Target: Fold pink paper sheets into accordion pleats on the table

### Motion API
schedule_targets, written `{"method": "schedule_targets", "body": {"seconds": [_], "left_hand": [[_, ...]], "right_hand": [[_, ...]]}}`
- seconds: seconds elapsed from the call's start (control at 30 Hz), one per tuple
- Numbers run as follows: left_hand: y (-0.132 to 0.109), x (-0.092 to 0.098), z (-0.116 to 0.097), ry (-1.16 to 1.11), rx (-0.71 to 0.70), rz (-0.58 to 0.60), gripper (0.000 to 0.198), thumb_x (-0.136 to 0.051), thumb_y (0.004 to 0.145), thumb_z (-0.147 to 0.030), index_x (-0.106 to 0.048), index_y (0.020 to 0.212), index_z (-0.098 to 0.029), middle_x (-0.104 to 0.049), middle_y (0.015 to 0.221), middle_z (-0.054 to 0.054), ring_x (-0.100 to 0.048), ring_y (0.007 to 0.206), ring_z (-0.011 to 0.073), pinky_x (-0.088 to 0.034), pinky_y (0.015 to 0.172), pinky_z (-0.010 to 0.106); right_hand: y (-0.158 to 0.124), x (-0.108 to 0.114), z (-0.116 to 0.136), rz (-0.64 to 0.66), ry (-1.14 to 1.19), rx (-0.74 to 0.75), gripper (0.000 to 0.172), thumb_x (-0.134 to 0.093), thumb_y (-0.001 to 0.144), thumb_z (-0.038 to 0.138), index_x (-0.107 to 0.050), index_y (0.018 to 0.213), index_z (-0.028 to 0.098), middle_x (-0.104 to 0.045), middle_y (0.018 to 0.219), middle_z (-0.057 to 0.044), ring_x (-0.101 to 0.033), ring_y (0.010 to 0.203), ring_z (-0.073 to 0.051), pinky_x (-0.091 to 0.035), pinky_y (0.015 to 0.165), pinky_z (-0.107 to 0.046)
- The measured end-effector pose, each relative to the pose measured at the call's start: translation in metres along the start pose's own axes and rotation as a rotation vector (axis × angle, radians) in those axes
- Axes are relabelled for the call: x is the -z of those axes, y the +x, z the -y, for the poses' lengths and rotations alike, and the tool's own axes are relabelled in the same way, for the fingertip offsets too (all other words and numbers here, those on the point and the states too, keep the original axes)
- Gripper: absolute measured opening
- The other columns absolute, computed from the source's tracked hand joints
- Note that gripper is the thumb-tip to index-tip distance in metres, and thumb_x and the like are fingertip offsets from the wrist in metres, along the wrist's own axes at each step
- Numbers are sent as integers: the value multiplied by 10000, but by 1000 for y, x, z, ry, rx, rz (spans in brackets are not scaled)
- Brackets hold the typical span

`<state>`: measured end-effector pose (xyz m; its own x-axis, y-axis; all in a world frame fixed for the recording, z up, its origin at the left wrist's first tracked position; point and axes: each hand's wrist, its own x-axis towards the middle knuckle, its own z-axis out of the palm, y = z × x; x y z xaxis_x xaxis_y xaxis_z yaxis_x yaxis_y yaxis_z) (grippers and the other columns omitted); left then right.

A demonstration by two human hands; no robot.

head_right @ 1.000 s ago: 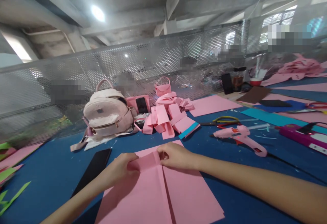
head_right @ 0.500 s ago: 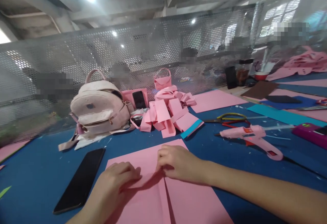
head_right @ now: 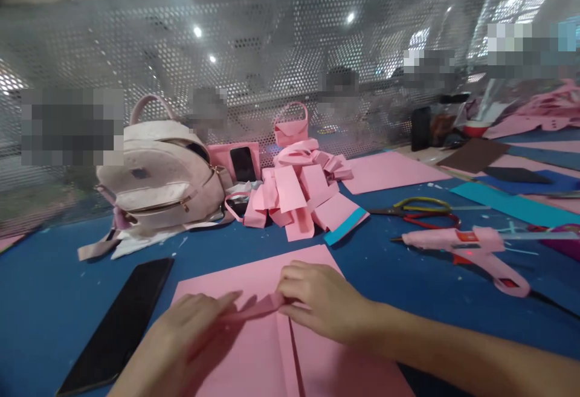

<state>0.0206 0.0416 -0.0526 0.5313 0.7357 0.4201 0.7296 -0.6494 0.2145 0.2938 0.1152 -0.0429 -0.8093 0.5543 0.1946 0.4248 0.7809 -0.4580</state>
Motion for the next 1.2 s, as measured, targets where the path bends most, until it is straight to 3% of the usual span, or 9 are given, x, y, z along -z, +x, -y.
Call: {"method": "schedule_targets", "body": {"seconds": [0.13, 0.23, 0.33, 0.47, 0.6, 0.8, 0.9, 1.03, 1.2], "left_hand": [[4, 2, 13, -465, 487, 60, 626, -630, 745, -59, -581, 1321, -299, -726, 818, -49, -688, 734, 128, -531, 708, 191], [7, 2, 12, -594, 605, 69, 472, -635, 726, -81, -702, 1147, -281, -728, 849, -30, -684, 771, 138, -519, 730, 201], [8, 2, 8, -601, 497, 100, 298, -587, 781, -89, -757, 960, -256, -724, 917, 9, -670, 855, 160, -495, 773, 235], [6, 4, 11, -592, 294, 172, 402, -488, 818, -9, -756, 989, -256, -642, 869, 22, -618, 839, 156, -458, 724, 250], [7, 13, 19, -427, 78, 242, 404, -519, 844, 18, -722, 1063, -254, -623, 938, 33, -587, 918, 176, -439, 794, 295], [11, 30, 16, 97, -314, 327, 341, -524, 954, -82, -589, 1274, -183, -652, 1159, 71, -576, 962, 220, -422, 802, 358], [11, 33, 11, 225, -372, 348, 320, -582, 957, -139, -583, 1276, -156, -646, 1236, 53, -584, 979, 229, -432, 815, 362], [10, 31, 10, 250, -435, 312, 264, -513, 989, -127, -605, 1236, -119, -650, 1233, 63, -595, 961, 226, -448, 796, 364], [5, 25, 10, 176, -395, 214, 234, -481, 997, -133, -659, 1147, -109, -702, 1028, 73, -621, 845, 216, -464, 726, 359]], "right_hand": [[2, -1, -5, -9, -15, -77, 96, -595, 925, 144, -643, 844, 167, -635, 878, -29, -567, 833, -173, -416, 701, -271], [3, 3, -9, -31, -8, -107, 90, -621, 900, 113, -648, 830, 163, -632, 892, -26, -572, 855, -174, -425, 740, -280], [4, 5, -10, -37, 58, -95, 150, -632, 845, 37, -688, 864, 175, -634, 923, -21, -581, 899, -171, -434, 777, -275], [4, 4, -12, -17, 175, -41, 409, -584, 778, -71, -743, 1005, 230, -624, 921, -6, -593, 905, -142, -439, 776, -237], [2, 2, -17, -23, 133, 70, 364, -596, 812, -28, -751, 1020, 227, -615, 923, -18, -578, 881, -141, -432, 765, -245], [2, 10, -17, 25, -163, 267, 275, -517, 951, 88, -709, 1101, 216, -615, 934, -42, -537, 869, -163, -371, 679, -279], [2, 15, -15, 42, -243, 322, 267, -463, 1005, 147, -686, 1131, 222, -615, 940, -43, -520, 872, -167, -356, 680, -290], [2, 18, -13, 73, -308, 361, 257, -454, 1010, 167, -660, 1152, 224, -614, 962, -41, -504, 879, -178, -348, 707, -313], [0, 18, -12, 66, -304, 384, 272, -449, 996, 151, -661, 1154, 215, -626, 978, -56, -514, 884, -189, -350, 713, -322]]}}
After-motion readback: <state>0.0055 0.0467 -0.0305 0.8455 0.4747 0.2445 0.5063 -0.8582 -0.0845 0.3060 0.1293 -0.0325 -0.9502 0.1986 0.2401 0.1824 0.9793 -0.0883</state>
